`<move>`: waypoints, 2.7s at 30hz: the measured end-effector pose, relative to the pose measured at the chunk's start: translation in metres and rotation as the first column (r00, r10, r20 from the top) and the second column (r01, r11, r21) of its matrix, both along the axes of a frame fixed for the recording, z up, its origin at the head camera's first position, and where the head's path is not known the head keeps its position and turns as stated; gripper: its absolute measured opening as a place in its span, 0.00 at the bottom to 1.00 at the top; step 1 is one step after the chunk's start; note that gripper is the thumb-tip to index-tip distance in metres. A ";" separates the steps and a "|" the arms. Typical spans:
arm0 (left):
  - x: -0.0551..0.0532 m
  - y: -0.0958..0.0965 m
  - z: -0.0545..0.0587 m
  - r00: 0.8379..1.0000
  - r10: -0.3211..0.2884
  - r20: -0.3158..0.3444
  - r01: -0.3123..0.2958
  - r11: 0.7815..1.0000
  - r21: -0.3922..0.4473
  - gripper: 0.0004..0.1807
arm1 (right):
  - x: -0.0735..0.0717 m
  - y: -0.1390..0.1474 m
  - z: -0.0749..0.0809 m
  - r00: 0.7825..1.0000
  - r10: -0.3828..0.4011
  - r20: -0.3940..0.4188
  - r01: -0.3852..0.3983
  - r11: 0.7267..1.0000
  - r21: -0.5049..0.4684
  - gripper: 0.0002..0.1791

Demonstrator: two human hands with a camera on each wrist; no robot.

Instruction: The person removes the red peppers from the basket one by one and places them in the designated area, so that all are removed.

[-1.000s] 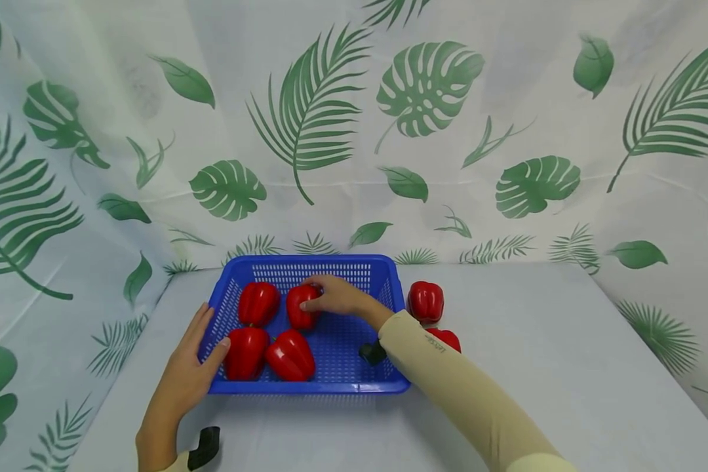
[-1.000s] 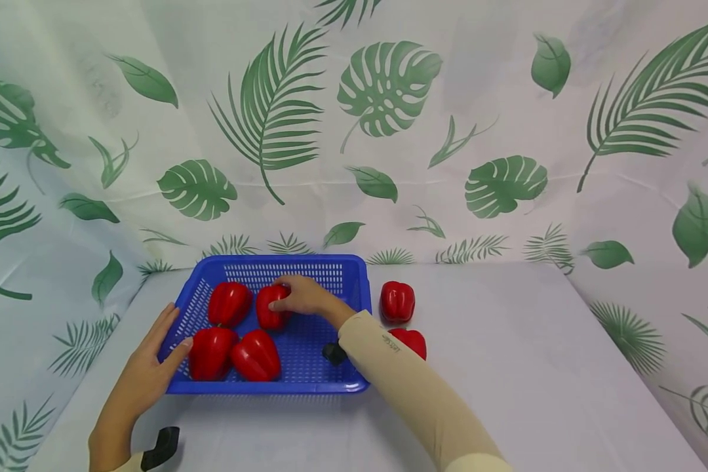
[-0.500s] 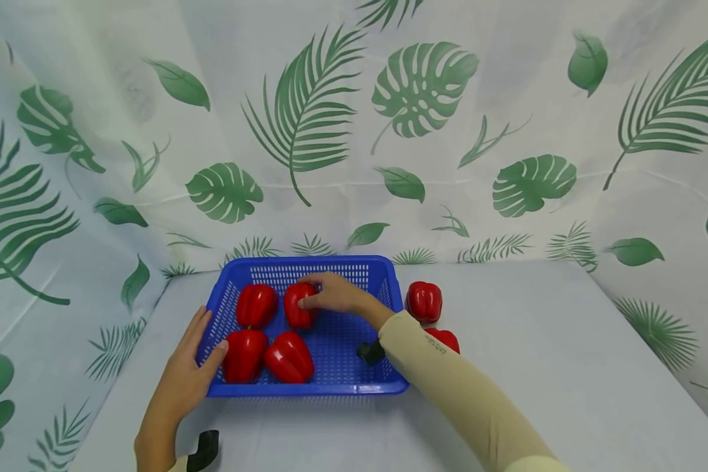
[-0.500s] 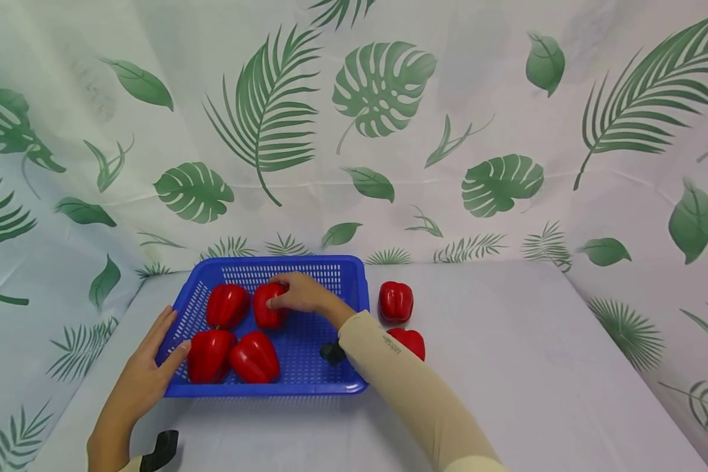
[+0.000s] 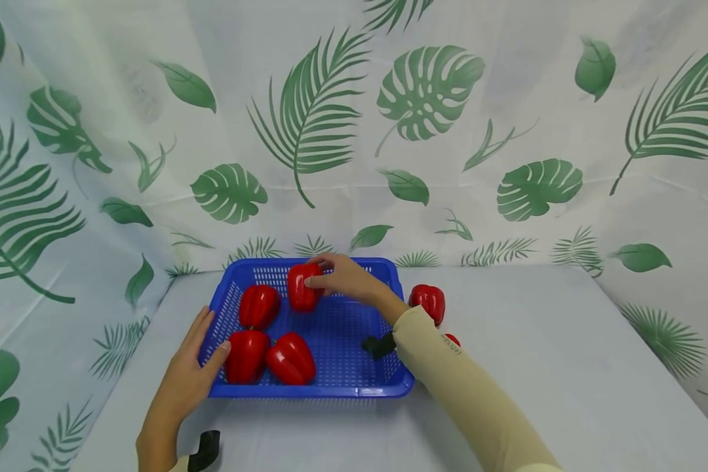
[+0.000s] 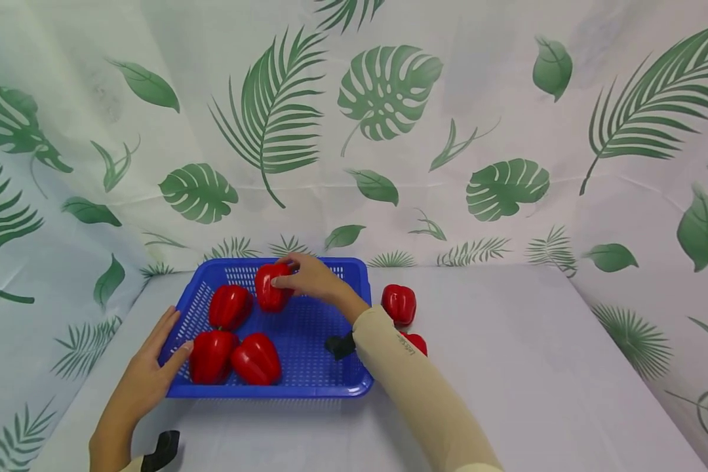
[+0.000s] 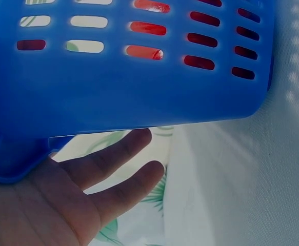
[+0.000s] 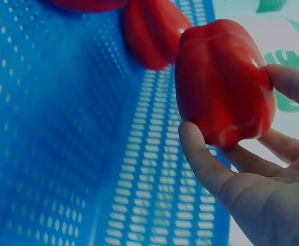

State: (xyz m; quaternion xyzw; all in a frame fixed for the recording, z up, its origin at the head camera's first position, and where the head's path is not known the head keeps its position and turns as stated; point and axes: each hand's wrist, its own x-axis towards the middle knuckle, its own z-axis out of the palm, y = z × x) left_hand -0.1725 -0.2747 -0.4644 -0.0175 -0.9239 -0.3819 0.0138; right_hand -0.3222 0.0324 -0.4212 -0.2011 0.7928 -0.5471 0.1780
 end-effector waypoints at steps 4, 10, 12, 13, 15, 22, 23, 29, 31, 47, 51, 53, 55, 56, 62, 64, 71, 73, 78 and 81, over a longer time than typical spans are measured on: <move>0.001 0.000 0.000 1.000 0.004 0.008 -0.004 1.000 0.000 0.45 | -0.001 0.015 0.008 1.000 -0.022 -0.006 0.022 1.000 -0.001 0.31; 0.002 -0.001 0.002 1.000 0.007 0.004 -0.007 1.000 -0.008 0.45 | 0.000 0.038 0.018 0.998 -0.062 -0.033 0.061 0.998 -0.005 0.31; 0.001 -0.001 0.002 1.000 0.007 0.005 -0.007 1.000 -0.010 0.45 | 0.000 0.046 0.020 0.997 -0.062 -0.036 0.061 0.998 -0.024 0.30; 0.001 -0.001 0.002 1.000 0.007 0.006 -0.007 1.000 -0.011 0.45 | 0.001 0.050 0.021 0.997 -0.064 -0.039 0.063 0.998 -0.027 0.30; 0.001 -0.001 0.001 1.000 0.008 0.013 -0.007 1.000 -0.016 0.46 | 0.002 0.057 0.023 0.997 -0.066 -0.048 0.065 0.997 -0.031 0.29; 0.000 0.001 0.002 0.999 0.003 0.032 -0.003 1.000 -0.021 0.45 | 0.006 0.084 0.029 0.994 -0.096 -0.058 0.095 0.995 -0.016 0.29; 0.000 0.001 0.003 0.999 0.002 0.032 -0.001 1.000 -0.022 0.45 | 0.007 0.088 0.030 0.993 -0.099 -0.061 0.099 0.995 -0.010 0.30; 0.001 0.002 0.002 1.000 -0.001 0.024 0.001 1.000 -0.021 0.46 | 0.013 0.108 0.033 0.993 -0.094 -0.075 0.094 0.996 -0.015 0.32; 0.001 0.002 0.001 1.000 -0.001 0.026 0.001 1.000 -0.020 0.46 | 0.015 0.113 0.034 0.992 -0.091 -0.084 0.090 0.996 -0.015 0.33; 0.003 0.002 0.003 1.000 0.001 0.020 -0.001 1.000 -0.009 0.45 | 0.027 0.157 0.027 0.974 -0.180 -0.134 0.184 0.983 0.015 0.34; 0.003 0.002 0.002 0.999 0.005 0.034 -0.005 1.000 -0.010 0.45 | 0.030 0.168 0.026 0.971 -0.202 -0.130 0.207 0.978 0.027 0.35; 0.003 0.002 0.002 0.999 0.008 0.041 -0.007 1.000 -0.012 0.46 | 0.032 0.175 0.026 0.969 -0.211 -0.127 0.217 0.976 0.028 0.35; 0.002 0.002 0.002 0.999 0.007 0.044 -0.007 1.000 -0.012 0.46 | 0.034 0.181 0.025 0.968 -0.220 -0.125 0.225 0.974 0.028 0.36; 0.002 0.002 0.003 0.999 0.008 0.045 -0.007 1.000 -0.013 0.46 | 0.035 0.185 0.025 0.967 -0.224 -0.123 0.229 0.973 0.028 0.36; 0.002 0.002 0.003 0.999 0.007 0.046 -0.006 1.000 -0.013 0.46 | 0.042 0.204 0.023 0.960 -0.250 -0.127 0.255 0.967 0.027 0.36; 0.002 0.002 0.003 0.999 0.005 0.044 -0.005 1.000 -0.011 0.46 | 0.044 0.210 0.023 0.956 -0.262 -0.129 0.268 0.963 0.029 0.36; 0.003 0.002 0.003 0.999 0.003 0.051 -0.002 1.000 -0.008 0.46 | 0.051 0.228 0.018 0.941 -0.322 -0.106 0.327 0.944 0.032 0.37; 0.003 0.002 0.003 0.999 0.002 0.052 -0.002 1.000 -0.008 0.46 | 0.052 0.234 0.017 0.936 -0.340 -0.096 0.344 0.939 0.026 0.37; 0.002 0.002 0.003 0.999 -0.002 0.039 0.002 1.000 -0.003 0.46 | 0.056 0.247 0.011 0.925 -0.373 -0.078 0.376 0.926 0.028 0.38; 0.002 0.002 0.002 1.000 -0.005 0.031 0.005 1.000 -0.001 0.46 | 0.058 0.254 0.007 0.920 -0.386 -0.062 0.388 0.921 0.026 0.39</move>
